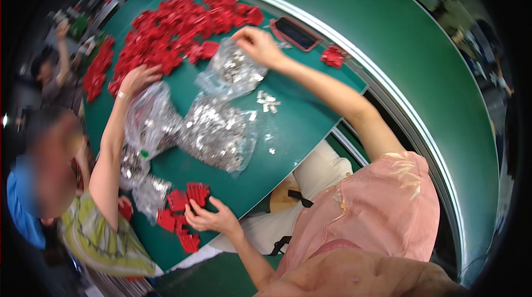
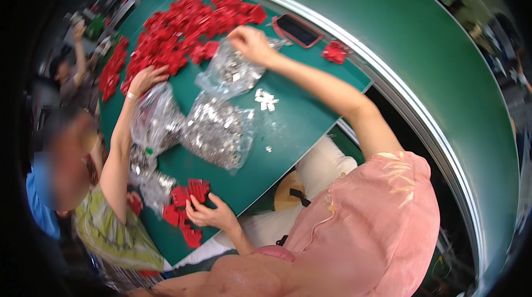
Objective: The person takes metal pieces from a plastic bag and inserts them into plastic parts by hand.
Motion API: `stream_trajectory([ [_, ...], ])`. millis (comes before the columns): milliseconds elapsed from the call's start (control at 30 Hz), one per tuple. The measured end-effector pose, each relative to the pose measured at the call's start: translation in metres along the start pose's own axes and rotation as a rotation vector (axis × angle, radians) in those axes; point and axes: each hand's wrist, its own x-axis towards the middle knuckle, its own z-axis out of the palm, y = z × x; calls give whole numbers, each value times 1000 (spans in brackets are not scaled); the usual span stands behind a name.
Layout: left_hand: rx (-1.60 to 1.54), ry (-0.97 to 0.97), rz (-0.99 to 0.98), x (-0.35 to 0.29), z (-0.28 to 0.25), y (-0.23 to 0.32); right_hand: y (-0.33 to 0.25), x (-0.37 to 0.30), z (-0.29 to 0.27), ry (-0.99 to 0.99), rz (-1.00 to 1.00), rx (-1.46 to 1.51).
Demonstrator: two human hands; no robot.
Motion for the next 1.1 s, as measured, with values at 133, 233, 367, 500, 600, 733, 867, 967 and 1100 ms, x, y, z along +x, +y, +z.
stream_trajectory([
  [133,-13,-10,41,-3,-2,2,38,54,36,-249,-112,-207],
  [233,-17,-34,28,-9,-2,-2,43,74,69,-195,-210,-341],
  [367,-25,-38,40,-12,-2,-2,37,88,97,-411,57,-622],
  [500,-54,-46,34,-12,-1,-2,50,85,111,-596,337,-541],
  [600,-85,-55,31,-8,-1,3,72,76,104,-455,161,-433],
  [733,-76,-32,41,-8,1,-5,47,71,82,-483,130,-147],
  [867,-67,-28,56,-9,0,-5,14,49,49,-362,83,154],
  [967,-74,-1,108,-12,-4,3,-31,16,16,-332,241,439],
  [1100,-531,-104,176,-14,-16,49,-73,-77,-22,-549,693,907],
])
